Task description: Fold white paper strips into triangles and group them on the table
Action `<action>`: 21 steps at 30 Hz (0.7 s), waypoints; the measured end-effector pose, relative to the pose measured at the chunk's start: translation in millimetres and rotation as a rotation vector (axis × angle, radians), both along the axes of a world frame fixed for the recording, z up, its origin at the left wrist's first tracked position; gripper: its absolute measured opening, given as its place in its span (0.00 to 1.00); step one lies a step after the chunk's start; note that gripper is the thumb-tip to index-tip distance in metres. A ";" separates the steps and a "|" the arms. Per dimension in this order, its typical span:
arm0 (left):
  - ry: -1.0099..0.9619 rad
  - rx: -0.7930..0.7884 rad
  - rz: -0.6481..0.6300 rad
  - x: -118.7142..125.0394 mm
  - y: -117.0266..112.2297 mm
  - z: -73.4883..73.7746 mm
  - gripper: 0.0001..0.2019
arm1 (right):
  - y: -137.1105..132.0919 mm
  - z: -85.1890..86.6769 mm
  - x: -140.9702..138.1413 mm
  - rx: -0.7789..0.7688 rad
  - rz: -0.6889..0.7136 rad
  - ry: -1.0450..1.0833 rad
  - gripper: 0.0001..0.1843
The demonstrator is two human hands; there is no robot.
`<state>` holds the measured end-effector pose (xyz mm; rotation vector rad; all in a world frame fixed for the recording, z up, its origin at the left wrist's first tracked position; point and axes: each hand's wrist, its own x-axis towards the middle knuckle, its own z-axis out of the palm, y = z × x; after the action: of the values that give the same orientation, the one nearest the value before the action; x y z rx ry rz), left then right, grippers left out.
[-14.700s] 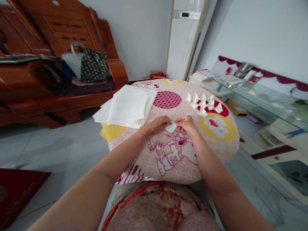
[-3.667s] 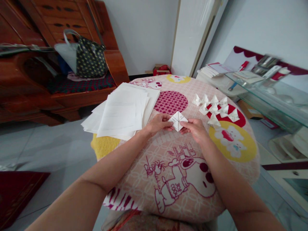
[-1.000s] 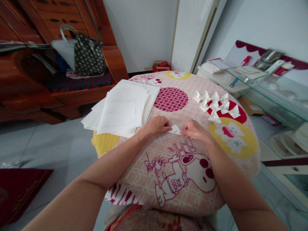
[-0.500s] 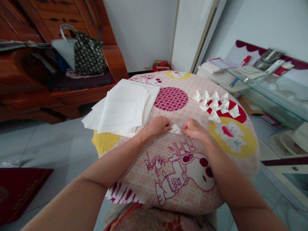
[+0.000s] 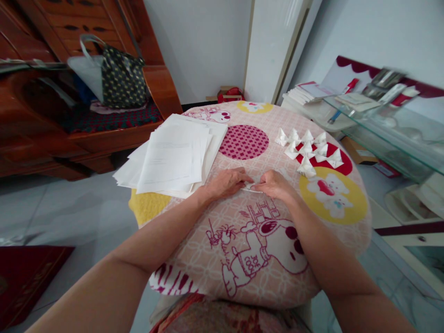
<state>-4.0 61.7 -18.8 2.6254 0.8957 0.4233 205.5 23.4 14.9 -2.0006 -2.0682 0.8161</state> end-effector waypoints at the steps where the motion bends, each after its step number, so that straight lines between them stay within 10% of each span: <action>1: 0.000 -0.001 0.001 -0.1 0.4 -0.5 0.16 | 0.6 -0.7 0.9 -0.020 -0.009 0.025 0.20; 21: 0.003 -0.080 -0.016 -0.7 4.8 3.6 0.17 | 1.8 0.0 6.3 -0.143 0.014 0.138 0.16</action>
<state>-4.7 66.5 -15.2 2.5592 0.8744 0.3713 211.8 25.2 14.8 -1.9382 -2.0012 1.1007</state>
